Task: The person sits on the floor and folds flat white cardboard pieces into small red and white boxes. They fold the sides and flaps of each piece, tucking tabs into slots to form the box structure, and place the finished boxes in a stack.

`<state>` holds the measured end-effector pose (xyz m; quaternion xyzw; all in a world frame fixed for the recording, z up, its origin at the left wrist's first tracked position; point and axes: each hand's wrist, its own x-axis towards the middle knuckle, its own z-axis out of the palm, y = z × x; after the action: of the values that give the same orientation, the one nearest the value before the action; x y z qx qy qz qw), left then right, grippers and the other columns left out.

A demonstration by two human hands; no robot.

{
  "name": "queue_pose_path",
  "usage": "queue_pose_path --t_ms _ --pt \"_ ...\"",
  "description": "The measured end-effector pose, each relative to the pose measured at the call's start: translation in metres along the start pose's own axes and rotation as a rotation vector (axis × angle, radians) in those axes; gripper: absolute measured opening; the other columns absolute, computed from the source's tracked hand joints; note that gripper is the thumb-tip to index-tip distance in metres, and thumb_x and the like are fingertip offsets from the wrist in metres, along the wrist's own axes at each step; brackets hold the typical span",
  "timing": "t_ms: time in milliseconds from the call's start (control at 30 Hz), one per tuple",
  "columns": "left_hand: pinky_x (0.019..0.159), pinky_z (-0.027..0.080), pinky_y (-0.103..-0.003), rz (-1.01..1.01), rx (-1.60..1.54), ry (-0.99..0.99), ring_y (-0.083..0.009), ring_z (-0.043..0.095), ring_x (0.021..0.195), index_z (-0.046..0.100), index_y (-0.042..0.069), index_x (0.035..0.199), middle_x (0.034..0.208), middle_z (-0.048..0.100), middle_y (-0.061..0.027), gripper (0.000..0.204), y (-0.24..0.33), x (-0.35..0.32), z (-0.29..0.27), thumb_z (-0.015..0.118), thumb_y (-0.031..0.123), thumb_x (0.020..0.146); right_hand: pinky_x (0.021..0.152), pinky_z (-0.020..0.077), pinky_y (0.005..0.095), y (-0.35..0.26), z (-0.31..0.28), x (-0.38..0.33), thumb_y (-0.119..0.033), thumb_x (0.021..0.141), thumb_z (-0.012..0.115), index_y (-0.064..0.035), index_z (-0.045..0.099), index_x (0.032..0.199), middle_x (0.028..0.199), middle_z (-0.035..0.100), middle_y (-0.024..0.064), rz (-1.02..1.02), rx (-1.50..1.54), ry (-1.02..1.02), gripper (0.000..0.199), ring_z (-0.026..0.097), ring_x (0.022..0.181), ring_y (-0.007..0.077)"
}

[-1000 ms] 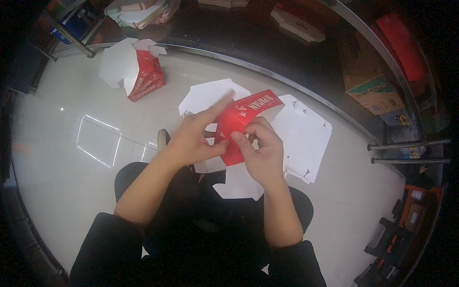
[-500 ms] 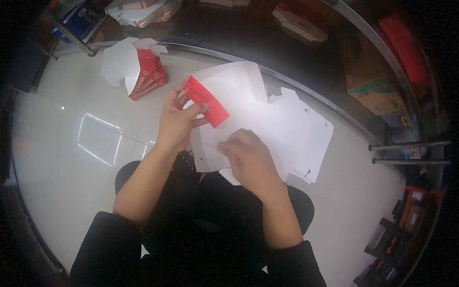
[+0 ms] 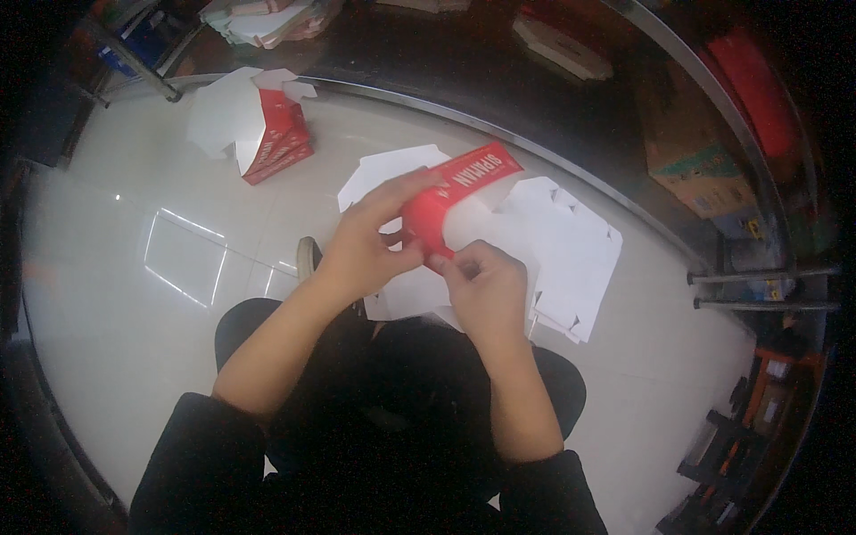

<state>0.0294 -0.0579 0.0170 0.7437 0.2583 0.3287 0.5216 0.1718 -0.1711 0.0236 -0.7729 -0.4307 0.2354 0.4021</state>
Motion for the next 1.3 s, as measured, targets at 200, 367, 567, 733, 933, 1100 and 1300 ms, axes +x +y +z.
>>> queue_pose_path --t_ms 200,367,567,733,933,1100,1300 --pt "0.091 0.058 -0.038 0.067 0.137 -0.07 -0.0383 0.057 0.126 0.055 0.02 0.142 0.15 0.047 -0.0177 0.069 0.004 -0.005 -0.002 0.073 -0.001 0.079 0.058 0.0492 0.033 0.012 0.008 0.003 -0.014 0.079 0.084 -0.002 0.064 0.101 0.065 0.066 0.0142 0.048 -0.003 0.023 0.032 0.065 0.058 0.0193" --pt "0.095 0.057 -0.039 0.198 0.19 0.048 -0.0375 0.056 0.127 0.056 0.016 0.14 0.15 0.045 -0.0191 0.065 -0.008 -0.007 0.009 0.074 -0.003 0.081 0.061 0.0517 0.0269 -0.023 -0.012 0.001 -0.028 0.094 0.074 0.0014 0.045 0.14 0.085 0.073 0.0094 0.175 0.262 -0.254 0.062 0.071 0.076 0.0179" --pt "0.101 0.052 -0.042 0.179 0.073 0.192 -0.0373 0.054 0.131 0.06 0.008 0.134 0.149 0.047 -0.0198 0.053 0.007 -0.005 -0.007 0.075 0.014 0.083 0.073 0.0539 0.0331 0.027 0.002 0.023 -0.042 0.104 0.055 0.002 0.062 0.122 0.107 0.072 0.0151 0.128 0.255 -0.13 0.048 0.069 0.091 0.0223" --pt "0.092 0.055 -0.036 0.315 -0.055 0.469 -0.0289 0.064 0.117 0.064 0.007 0.127 0.145 0.053 -0.0151 0.045 0.039 -0.008 -0.053 0.07 0.007 0.082 0.093 0.0462 0.041 0.031 0.05 0.027 -0.022 0.097 0.065 0.001 0.061 0.125 0.124 0.058 0.0165 -0.435 -0.186 0.048 0.037 0.058 0.112 0.0284" --pt "0.071 0.056 -0.027 0.699 -0.218 0.885 -0.0218 0.069 0.086 0.066 0.002 0.112 0.13 0.058 -0.0188 0.035 0.041 -0.007 -0.095 0.065 -0.007 0.079 0.101 0.0443 0.0455 -0.066 0.142 0.066 -0.011 0.092 0.065 -0.001 0.059 0.124 0.143 0.051 0.0182 -0.769 -0.472 -0.056 0.034 0.053 0.127 0.0309" --pt "0.067 0.055 -0.024 0.588 -0.178 1.078 -0.018 0.067 0.079 0.064 0.001 0.11 0.125 0.055 -0.0178 0.033 0.019 -0.011 -0.135 0.063 -0.008 0.078 0.098 0.0455 0.0462 -0.131 0.232 0.127 -0.01 0.089 0.066 -0.0026 0.059 0.119 0.139 0.052 0.0182 -1.021 -1.09 -0.123 0.031 0.054 0.125 0.0326" --pt "0.068 0.054 -0.024 0.511 -0.382 1.069 -0.0156 0.067 0.081 0.062 0.003 0.113 0.126 0.053 -0.0158 0.037 0.012 -0.01 -0.144 0.065 -0.006 0.077 0.088 0.0473 0.0495 -0.15 0.286 0.172 -0.006 0.08 0.066 -0.006 0.058 0.101 0.128 0.054 0.0183 -1.254 -1.104 -0.067 0.022 0.052 0.12 0.0371"
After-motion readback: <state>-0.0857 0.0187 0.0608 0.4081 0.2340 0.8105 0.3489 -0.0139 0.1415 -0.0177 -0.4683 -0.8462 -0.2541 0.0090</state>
